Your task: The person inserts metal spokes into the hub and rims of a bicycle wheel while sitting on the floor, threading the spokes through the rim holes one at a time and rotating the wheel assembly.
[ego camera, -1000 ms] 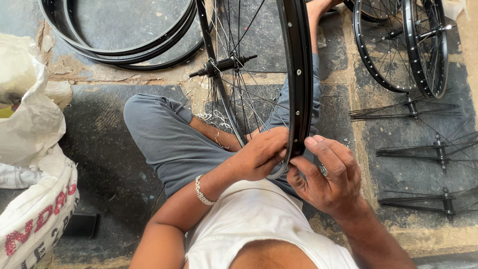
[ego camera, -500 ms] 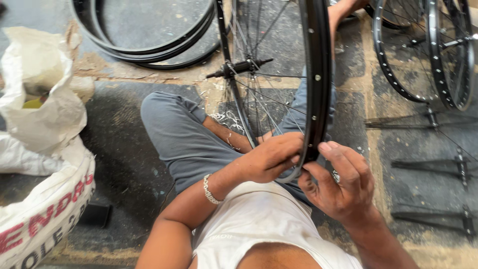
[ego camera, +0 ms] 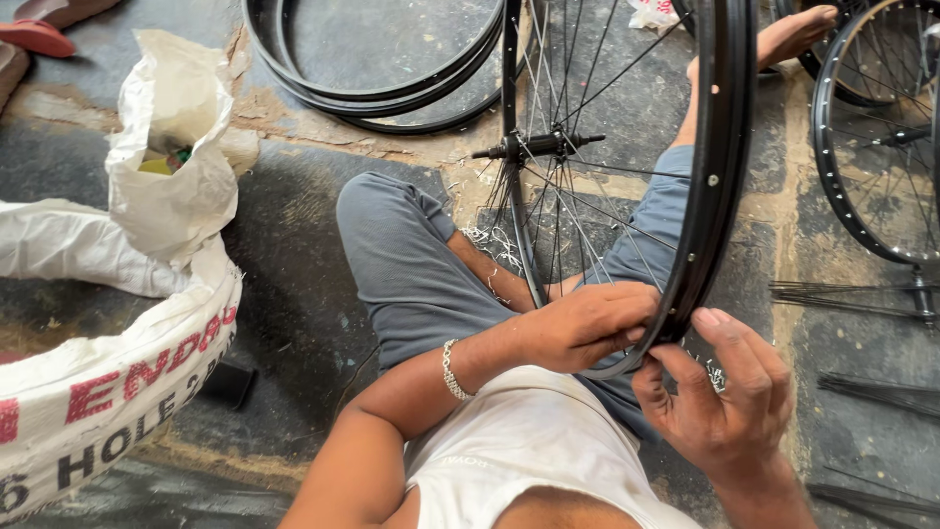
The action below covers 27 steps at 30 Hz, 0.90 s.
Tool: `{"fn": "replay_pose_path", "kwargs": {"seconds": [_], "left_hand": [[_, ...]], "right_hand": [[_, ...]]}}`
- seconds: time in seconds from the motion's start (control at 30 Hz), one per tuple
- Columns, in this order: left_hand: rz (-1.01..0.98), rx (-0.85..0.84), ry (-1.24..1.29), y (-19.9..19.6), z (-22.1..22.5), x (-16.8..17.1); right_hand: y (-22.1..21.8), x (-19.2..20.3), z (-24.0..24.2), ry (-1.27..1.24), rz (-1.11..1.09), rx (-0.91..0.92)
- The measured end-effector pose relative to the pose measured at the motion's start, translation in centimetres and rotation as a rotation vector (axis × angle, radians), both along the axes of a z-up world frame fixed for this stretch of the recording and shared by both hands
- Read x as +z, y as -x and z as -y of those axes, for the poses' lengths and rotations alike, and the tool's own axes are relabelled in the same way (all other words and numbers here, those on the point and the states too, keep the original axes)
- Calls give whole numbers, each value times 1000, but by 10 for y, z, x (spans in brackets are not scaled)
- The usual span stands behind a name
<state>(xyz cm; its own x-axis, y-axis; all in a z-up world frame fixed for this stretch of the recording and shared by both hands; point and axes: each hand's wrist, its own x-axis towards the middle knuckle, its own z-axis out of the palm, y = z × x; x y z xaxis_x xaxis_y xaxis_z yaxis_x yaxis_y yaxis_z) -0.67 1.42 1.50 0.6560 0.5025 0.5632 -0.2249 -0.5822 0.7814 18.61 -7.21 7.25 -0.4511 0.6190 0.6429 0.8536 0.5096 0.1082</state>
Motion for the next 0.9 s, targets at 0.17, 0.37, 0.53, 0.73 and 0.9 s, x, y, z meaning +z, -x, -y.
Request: {"fn": "replay_pose_path", "kwargs": {"seconds": [0.17, 0.37, 0.53, 0.73, 0.9], "left_hand": [[10, 47, -31, 1, 0, -1], [69, -66, 70, 5, -2, -1], [26, 36, -6, -2, 2, -11], [71, 98, -25, -2, 2, -12], [21, -69, 76, 18, -3, -3]], "right_hand": [[-1, -4, 2, 3, 29, -10], [-7, -12, -1, -23, 14, -11], [2, -48, 3, 170, -592, 146], [22, -101, 22, 324, -526, 24], [22, -121, 23, 525, -701, 140]]}}
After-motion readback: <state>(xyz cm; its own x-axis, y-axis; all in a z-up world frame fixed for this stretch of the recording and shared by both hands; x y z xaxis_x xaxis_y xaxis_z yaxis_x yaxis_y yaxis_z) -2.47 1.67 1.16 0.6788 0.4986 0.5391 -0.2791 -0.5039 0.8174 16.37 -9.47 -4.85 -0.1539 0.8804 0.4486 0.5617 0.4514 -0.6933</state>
